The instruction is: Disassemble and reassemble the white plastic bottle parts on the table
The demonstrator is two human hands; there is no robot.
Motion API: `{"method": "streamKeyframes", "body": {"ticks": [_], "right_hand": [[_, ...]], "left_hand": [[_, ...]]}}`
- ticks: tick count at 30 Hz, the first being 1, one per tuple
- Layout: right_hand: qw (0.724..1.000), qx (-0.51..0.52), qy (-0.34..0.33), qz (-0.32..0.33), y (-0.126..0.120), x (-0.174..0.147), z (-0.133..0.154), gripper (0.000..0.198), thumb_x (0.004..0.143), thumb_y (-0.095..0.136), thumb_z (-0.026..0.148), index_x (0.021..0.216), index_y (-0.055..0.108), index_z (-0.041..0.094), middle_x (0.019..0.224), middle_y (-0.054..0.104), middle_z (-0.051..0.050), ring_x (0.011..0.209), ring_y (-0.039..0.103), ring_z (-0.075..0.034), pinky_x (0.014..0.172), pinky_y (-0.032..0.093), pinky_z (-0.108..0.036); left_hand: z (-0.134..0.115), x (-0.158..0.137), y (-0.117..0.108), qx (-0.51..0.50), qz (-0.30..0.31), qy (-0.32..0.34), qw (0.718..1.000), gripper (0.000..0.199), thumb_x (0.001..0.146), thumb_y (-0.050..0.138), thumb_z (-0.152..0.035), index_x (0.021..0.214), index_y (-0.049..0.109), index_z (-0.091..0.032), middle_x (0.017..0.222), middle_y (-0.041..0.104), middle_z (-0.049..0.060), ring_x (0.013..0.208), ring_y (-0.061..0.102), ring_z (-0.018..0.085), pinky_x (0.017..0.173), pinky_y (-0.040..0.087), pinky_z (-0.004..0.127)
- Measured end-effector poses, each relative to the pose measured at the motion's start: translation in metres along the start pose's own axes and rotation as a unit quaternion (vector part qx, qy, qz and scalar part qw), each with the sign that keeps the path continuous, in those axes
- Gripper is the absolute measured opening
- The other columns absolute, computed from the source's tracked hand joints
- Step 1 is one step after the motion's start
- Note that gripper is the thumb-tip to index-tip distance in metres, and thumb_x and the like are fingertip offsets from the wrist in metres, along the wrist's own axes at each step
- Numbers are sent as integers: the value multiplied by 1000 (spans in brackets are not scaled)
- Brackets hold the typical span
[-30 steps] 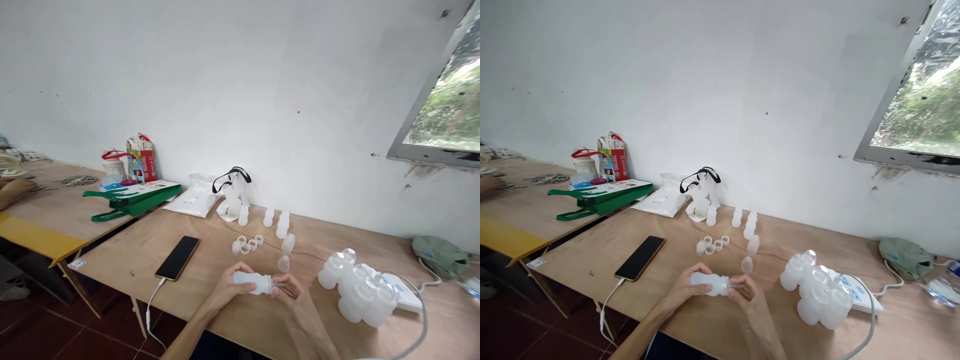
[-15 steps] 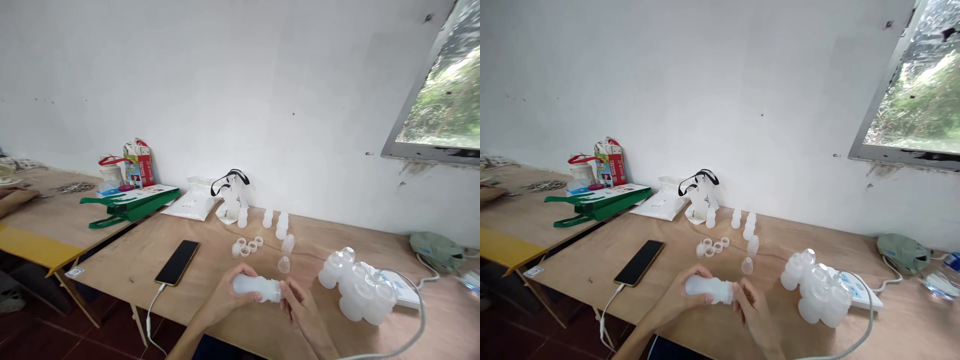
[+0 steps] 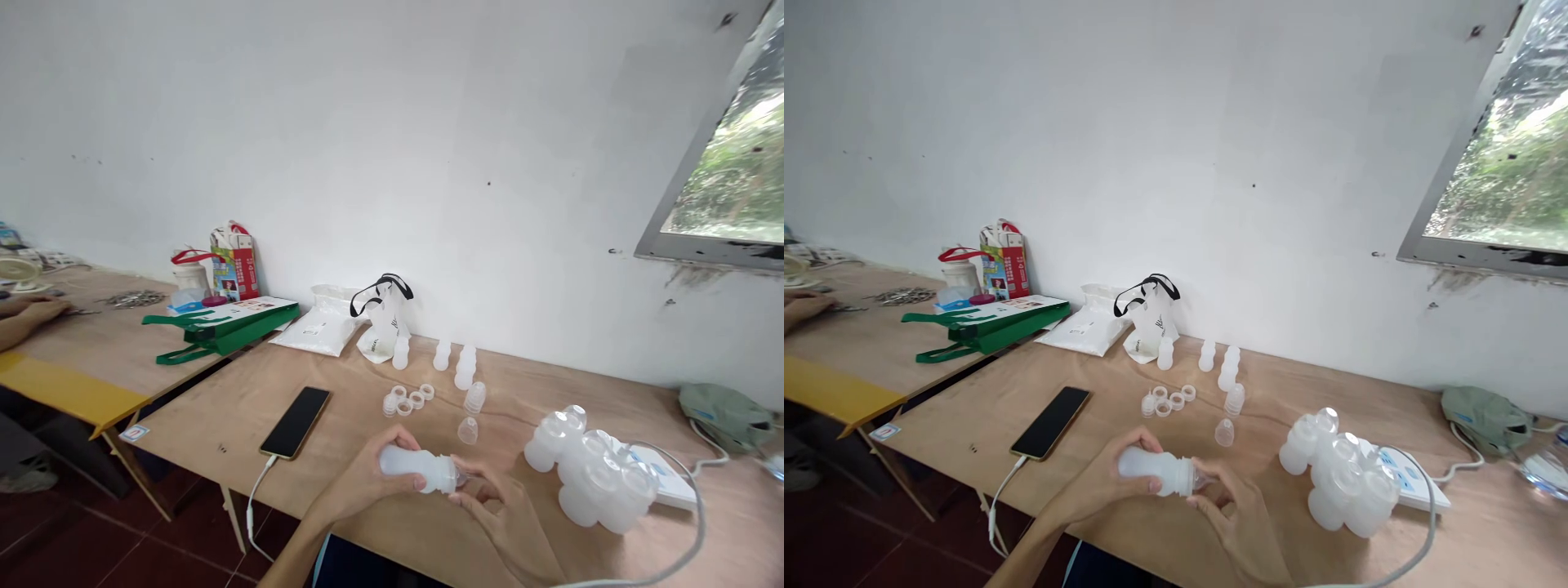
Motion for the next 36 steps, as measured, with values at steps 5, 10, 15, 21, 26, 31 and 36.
{"method": "streamKeyframes", "body": {"ticks": [5, 10, 15, 21, 26, 31, 36], "right_hand": [[995, -39, -91, -29, -8, -7, 19, 31, 86, 73, 55, 106, 82, 33, 92, 81, -6, 65, 70, -23, 69, 62, -35], [990, -35, -132, -28, -9, -9, 21, 28, 89, 71, 51, 109, 81, 36, 99, 81, -5, 71, 72, -23, 71, 62, -35], [998, -37, -46, 2, 0, -7, 7, 38, 79, 76, 65, 97, 82, 32, 90, 81, -3, 71, 72, -23, 69, 57, -31], [995, 24, 98, -21, 16, -5, 1, 78, 93, 33, 80, 38, 37, 25, 39, 46, -1, 43, 50, -15, 53, 44, -29], [995, 56, 83, -26, 6, -2, -4, 57, 91, 48, 77, 74, 65, 25, 60, 60, 0, 51, 52, -16, 52, 44, -28], [987, 143, 47, 63, 4, -1, 2, 48, 84, 70, 65, 109, 65, 25, 89, 70, -5, 71, 65, -20, 55, 50, -27], [991, 102, 77, 28, 12, 0, -4, 60, 93, 49, 73, 63, 57, 22, 55, 55, 0, 52, 52, -15, 51, 41, -27]], "left_hand": [[3, -1, 1, -53, 38, -6, 998, 48, 75, 86, -51, 101, 63, -18, 94, 63, 1, 79, 56, 15, 67, 42, 22], [4, -5, 2, -87, 71, -53, 992, 52, 76, 83, -56, 102, 61, -18, 88, 63, 1, 63, 53, 11, 54, 40, 20], [-1, -8, 1, -40, 59, -42, 997, 52, 73, 87, -53, 103, 63, -17, 86, 63, 0, 70, 53, 12, 60, 39, 20], [-9, -10, 10, 15, 10, -3, 1000, 50, 72, 87, -52, 102, 66, -18, 95, 66, 3, 81, 57, 18, 69, 43, 25], [-8, -4, 7, 17, -16, -11, 1000, 48, 70, 88, -51, 99, 68, -18, 96, 68, 4, 82, 58, 20, 70, 43, 25], [-9, -2, 2, 20, -30, 11, 999, 48, 73, 85, -53, 102, 68, -19, 96, 69, 3, 85, 60, 21, 74, 45, 27], [-7, -5, 11, 64, -12, 4, 998, 47, 72, 87, -51, 103, 70, -20, 103, 70, 5, 91, 61, 23, 77, 45, 28]]}}
Point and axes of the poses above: each hand's wrist, its own x-axis towards the middle knuckle, its own y-axis out of the palm, z = x × y, the point moved 6 cm from there along x, towards the middle knuckle
